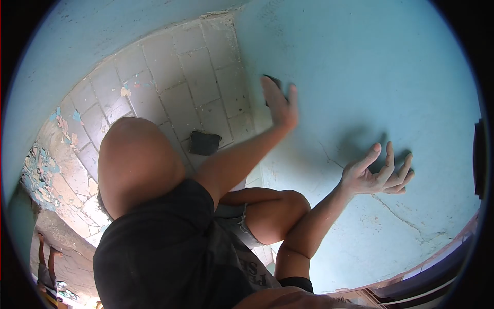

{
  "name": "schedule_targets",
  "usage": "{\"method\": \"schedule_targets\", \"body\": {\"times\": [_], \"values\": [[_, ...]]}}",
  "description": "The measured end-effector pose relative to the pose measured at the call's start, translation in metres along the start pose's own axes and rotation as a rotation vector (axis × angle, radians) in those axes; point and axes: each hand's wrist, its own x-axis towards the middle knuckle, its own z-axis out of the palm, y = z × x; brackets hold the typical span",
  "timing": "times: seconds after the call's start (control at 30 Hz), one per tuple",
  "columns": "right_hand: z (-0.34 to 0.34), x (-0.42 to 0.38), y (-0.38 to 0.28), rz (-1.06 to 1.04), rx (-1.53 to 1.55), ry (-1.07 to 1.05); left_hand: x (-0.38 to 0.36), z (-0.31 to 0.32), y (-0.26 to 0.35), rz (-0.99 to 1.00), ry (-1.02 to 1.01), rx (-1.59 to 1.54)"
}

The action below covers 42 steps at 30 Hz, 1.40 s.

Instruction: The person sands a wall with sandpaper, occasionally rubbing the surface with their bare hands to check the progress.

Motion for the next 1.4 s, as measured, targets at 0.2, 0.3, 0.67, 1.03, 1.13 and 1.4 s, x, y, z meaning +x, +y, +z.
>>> {"method": "schedule_targets", "body": {"times": [0.2,0.3,0.67,1.03,1.13,1.4], "values": [[0.000,-0.004,0.001,-0.010,0.038,0.003,-0.019,-0.002,0.000,-0.339,-0.044,-0.029],[0.003,-0.001,-0.002,0.014,0.009,0.024,-0.063,-0.003,0.042,-0.299,-0.212,0.052],[-0.002,-0.002,0.001,-0.091,0.032,0.001,-0.070,0.001,0.024,-0.139,-0.181,-0.008],[-0.012,-0.002,0.000,-0.064,0.064,-0.092,0.026,-0.010,-0.002,-0.534,0.036,-0.194],[-0.009,-0.005,-0.001,-0.026,0.093,-0.087,-0.065,0.005,0.052,-0.206,-0.139,-0.032],[-0.017,0.000,-0.003,0.013,0.106,-0.093,0.035,-0.022,0.006,-0.375,-0.058,-0.246]]}}
